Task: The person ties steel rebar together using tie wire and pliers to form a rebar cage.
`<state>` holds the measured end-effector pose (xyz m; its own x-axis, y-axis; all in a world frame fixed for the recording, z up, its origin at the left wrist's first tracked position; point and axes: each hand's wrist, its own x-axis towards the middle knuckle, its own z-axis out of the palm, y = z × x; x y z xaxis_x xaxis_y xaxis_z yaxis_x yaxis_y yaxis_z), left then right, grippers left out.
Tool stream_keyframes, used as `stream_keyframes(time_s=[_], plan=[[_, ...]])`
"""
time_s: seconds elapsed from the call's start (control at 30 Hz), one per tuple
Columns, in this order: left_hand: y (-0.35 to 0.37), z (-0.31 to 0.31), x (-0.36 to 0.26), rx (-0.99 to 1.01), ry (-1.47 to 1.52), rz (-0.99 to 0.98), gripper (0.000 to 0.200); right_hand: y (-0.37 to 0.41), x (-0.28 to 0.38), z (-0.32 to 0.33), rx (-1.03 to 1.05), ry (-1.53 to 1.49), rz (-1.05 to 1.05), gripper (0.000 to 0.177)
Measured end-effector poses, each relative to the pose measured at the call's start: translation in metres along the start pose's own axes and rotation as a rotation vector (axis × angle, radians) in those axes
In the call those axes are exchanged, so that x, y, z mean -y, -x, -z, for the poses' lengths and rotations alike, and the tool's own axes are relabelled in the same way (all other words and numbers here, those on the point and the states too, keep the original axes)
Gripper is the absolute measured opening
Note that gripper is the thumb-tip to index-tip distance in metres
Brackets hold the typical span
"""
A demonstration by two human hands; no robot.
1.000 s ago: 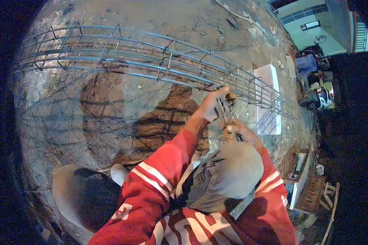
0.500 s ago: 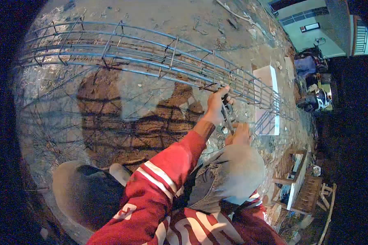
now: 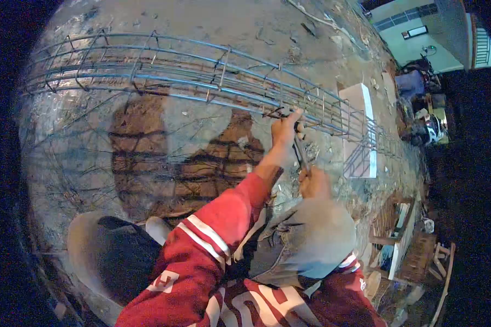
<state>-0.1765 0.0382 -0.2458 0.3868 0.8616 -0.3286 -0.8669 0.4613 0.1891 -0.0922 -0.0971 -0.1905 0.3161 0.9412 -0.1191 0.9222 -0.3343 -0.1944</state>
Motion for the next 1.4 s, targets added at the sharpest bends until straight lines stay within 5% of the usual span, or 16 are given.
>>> stream_keyframes(time_s=[0.13,0.17,0.27,0.33,0.47,0.6,0.67,0.8,0.9,0.93,0.97,1.0,1.13,1.2,1.37,1.4], plan=[[-0.014,0.007,0.014,-0.117,-0.168,-0.042,0.026,-0.029,-0.057,-0.03,0.168,-0.549,-0.027,0.011],[-0.012,0.011,0.008,-0.043,-0.18,0.005,0.026,-0.028,-0.065,-0.05,0.076,-0.739,0.158,0.007],[-0.015,0.031,-0.01,0.108,-0.269,0.126,0.03,-0.02,-0.031,-0.062,0.202,-1.007,0.046,0.005],[-0.02,0.037,-0.02,0.454,-0.155,0.268,0.03,-0.021,-0.027,-0.059,0.288,-0.881,0.042,0.003],[-0.02,0.043,-0.012,0.54,-0.047,0.27,0.029,-0.004,-0.019,-0.05,0.28,-1.035,-0.107,0.022],[-0.015,0.031,-0.003,0.336,-0.139,0.087,0.025,-0.011,0.013,-0.013,0.523,-0.919,-0.345,0.036],[-0.012,0.027,-0.006,0.29,-0.162,0.072,0.024,-0.027,-0.032,-0.044,0.463,-0.275,-0.259,0.025],[-0.007,0.028,-0.019,0.34,-0.073,0.299,0.026,-0.016,-0.004,-0.005,0.77,-1.007,-0.439,0.024],[-0.022,0.04,-0.005,0.431,-0.011,0.35,0.03,-0.021,0.002,-0.003,0.852,-1.025,-0.422,0.023],[-0.031,0.047,0.006,0.434,0.033,0.349,0.03,-0.019,-0.002,-0.01,0.849,-1.029,-0.419,0.023],[-0.024,0.029,0.012,0.123,-0.147,0.117,0.029,-0.016,-0.008,-0.023,0.434,-0.539,-0.323,0.026],[-0.025,0.018,0.019,0.122,-0.153,0.113,0.029,-0.011,-0.012,-0.035,0.02,-0.051,-0.213,0.031],[-0.021,0.003,0.023,-0.234,-0.386,-0.116,0.032,0.014,-0.011,-0.063,-0.474,0.268,-0.08,0.039],[-0.023,-0.006,0.022,-0.556,-0.769,-0.129,0.042,0.016,-0.016,-0.071,-0.434,0.294,-0.113,0.037],[-0.028,0.019,0.021,-0.344,-0.889,-0.089,0.037,-0.003,-0.008,-0.075,-0.268,0.358,-0.219,0.033],[-0.021,0.022,0.008,-0.346,-0.901,-0.093,0.037,-0.013,-0.005,-0.065,-0.134,0.106,-0.147,0.029]])
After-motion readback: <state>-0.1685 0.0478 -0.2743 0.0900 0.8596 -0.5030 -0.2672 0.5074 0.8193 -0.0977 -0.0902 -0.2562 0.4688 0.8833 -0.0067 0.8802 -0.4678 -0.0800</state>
